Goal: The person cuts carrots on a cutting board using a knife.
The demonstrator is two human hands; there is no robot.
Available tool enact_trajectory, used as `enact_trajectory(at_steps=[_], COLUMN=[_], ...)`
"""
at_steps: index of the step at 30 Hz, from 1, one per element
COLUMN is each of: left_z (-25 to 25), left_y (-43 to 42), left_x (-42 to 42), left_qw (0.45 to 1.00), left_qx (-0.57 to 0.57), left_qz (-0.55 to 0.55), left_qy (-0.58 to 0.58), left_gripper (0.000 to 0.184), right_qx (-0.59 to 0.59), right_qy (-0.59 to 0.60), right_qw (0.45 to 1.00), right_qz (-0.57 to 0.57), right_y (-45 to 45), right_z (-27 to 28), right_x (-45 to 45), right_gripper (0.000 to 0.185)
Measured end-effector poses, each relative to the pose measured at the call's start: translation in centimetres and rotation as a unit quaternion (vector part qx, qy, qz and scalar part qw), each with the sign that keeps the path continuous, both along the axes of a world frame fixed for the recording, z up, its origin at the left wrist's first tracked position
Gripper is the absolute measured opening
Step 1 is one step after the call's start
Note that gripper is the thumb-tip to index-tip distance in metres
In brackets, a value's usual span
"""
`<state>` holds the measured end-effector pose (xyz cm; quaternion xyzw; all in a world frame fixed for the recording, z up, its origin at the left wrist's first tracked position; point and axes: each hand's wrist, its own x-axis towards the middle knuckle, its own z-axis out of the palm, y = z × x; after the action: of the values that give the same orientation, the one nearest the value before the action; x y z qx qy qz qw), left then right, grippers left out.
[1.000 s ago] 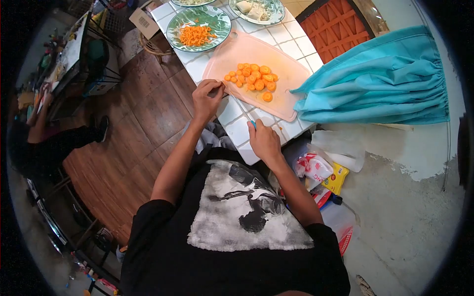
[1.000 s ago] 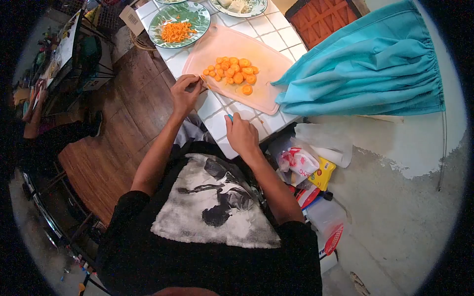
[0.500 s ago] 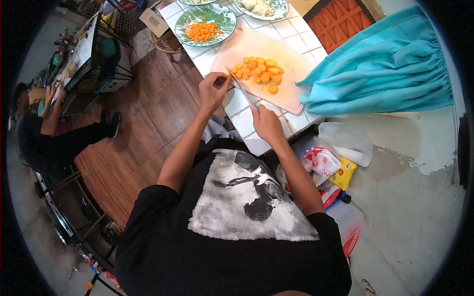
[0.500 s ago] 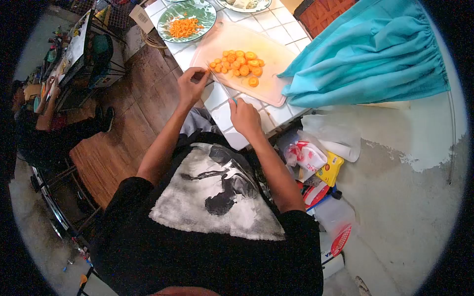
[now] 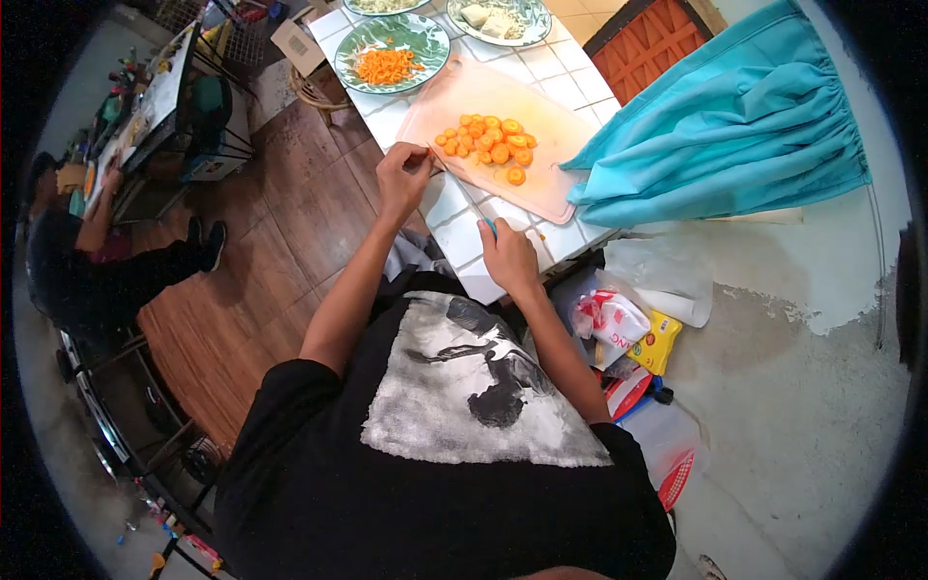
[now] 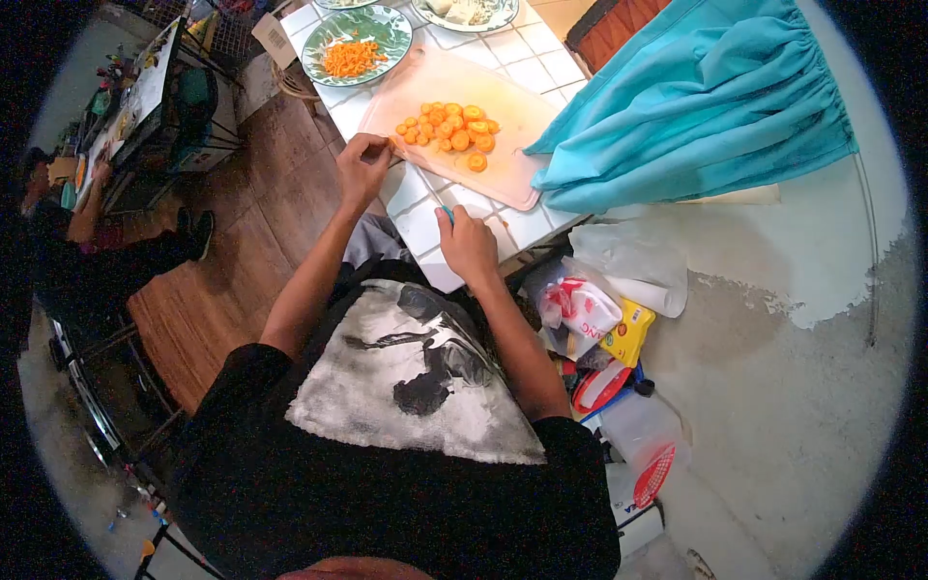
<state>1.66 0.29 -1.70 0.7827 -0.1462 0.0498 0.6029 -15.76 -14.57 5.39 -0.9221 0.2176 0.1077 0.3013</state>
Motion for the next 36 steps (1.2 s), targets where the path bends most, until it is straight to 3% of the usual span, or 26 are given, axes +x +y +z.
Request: enact_trajectory(at_steps=[17,36], left_z=[0.4,0.3], left_y=[-0.3,-0.2], left_x=[-0.4,-1.4], left_qw=[1.000,0.999], left_qx=[0.014,-0.025], left_qz=[-0.010,0.009], left_qy=[0.003,-0.030], left_gripper=[0.011,0.013], right_qx=[-0.085,-0.075], right_qy=[0.047,0.070], right_qw=[0.995,0.994], right_qz=[0.029,0.043], right_y=[0.0,-1.6], right_z=[3.0,4.0], right_x=[1.1,1.5], right_gripper=[0.050,0.050])
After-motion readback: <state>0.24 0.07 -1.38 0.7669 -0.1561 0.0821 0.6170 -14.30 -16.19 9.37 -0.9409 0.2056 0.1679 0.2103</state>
